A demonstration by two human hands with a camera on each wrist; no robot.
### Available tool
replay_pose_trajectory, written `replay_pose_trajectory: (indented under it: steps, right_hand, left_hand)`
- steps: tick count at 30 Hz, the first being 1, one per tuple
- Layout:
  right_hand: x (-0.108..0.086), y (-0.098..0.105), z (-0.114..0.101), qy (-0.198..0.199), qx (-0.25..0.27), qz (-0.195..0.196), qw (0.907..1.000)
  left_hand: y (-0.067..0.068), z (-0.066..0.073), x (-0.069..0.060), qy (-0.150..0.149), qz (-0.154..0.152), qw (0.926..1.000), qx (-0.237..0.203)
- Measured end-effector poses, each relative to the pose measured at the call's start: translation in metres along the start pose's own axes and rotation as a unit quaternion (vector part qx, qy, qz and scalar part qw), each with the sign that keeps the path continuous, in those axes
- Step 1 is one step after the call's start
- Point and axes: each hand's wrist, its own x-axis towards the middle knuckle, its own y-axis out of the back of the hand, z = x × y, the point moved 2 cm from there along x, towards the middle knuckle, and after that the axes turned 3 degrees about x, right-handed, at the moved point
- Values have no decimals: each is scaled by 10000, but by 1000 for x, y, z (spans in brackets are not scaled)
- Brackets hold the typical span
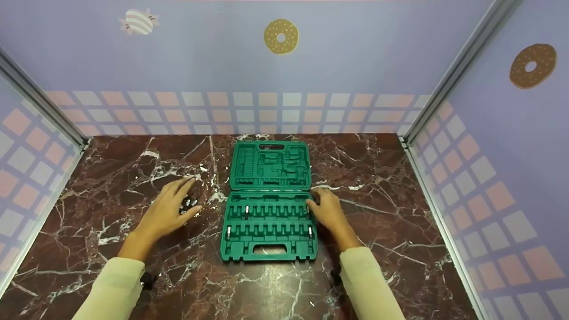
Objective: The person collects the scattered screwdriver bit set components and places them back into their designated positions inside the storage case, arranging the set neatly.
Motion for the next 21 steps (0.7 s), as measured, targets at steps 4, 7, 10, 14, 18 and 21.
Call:
replay_pose_trajectory:
  steps: [4,7,10,14,18,21]
  right_hand:
    - [2,-2,4,-40,109,76,9999]
    - [4,-4,7,-95,191,54,9998]
    - [6,-5,10,-198,241,1,9995]
    - [7,-6,11,-300,269,-16,9992]
    - [8,-7,12,-366,293,-18,9989]
    - [10,-7,11,-415,359,-16,9985]
  left_hand:
    - [2,-5,-3,160,76,9993,-331]
    - [4,-7,-5,348,160,9964,-753]
    - [6,-11,-6,566,178,9921,-1107]
    - [9,-18,-8,792,228,9867,-1405]
    - [11,-26,-11,823,461,9825,-1609]
    - [12,-33,-14,832,700,9782,-1769]
